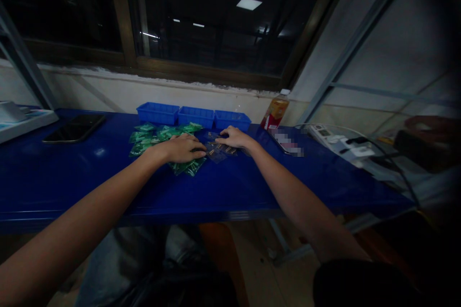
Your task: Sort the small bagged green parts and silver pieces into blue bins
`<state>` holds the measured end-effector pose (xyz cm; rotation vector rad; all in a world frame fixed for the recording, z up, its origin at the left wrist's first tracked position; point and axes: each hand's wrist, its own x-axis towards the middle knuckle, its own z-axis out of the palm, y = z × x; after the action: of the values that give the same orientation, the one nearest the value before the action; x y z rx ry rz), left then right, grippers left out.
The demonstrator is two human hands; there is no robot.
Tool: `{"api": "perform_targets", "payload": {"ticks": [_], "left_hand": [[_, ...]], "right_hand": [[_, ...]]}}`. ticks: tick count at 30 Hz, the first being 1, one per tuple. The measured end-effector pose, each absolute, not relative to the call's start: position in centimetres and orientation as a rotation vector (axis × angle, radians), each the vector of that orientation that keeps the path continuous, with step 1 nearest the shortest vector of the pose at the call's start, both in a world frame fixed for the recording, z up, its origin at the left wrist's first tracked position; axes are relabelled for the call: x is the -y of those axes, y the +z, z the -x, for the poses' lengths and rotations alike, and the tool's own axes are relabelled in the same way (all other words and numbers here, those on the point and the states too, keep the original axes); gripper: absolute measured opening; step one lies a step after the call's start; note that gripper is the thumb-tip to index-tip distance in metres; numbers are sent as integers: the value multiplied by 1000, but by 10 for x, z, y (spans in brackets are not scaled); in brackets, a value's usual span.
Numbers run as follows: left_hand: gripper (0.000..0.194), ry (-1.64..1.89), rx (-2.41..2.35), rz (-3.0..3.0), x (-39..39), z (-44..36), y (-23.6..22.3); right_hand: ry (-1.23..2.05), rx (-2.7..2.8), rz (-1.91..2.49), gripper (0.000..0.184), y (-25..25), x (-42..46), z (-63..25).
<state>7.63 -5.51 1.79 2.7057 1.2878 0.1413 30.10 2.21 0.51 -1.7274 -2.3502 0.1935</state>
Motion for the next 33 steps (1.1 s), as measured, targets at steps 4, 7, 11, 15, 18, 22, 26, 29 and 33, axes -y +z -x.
{"api": "perform_targets", "payload": {"ticks": [4,7,11,15,18,22,26,29,33], "left_hand": [[50,112,-1281,-2712,56,-76,18],[51,98,-1273,-2718,56,-76,19],[52,90,-1268,-2719,56,-75,19],[52,110,-1257,-2719,56,-75,19],[52,250,-1319,-2725,55,-75,21],[53,546,-1344,-2611,53,-76,29],[64,853,-1293,-2173,53,-76,38],[71,957,-1211,-1946,55,-74,43],[65,981,-1189,-1869,56,-72,45]], "right_hand": [[191,2249,1735,32,-2,-26,-291],[332,2177,1721,16,-6,-31,-286],[358,1963,1639,19,-4,-36,-290],[384,1866,1446,26,7,-30,-294],[380,1880,1279,25,17,-17,-286],[310,1974,1036,25,25,8,-260],[91,2060,890,26,25,30,-239],[-27,2080,827,31,22,38,-233],[-66,2086,837,40,22,41,-233]]}}
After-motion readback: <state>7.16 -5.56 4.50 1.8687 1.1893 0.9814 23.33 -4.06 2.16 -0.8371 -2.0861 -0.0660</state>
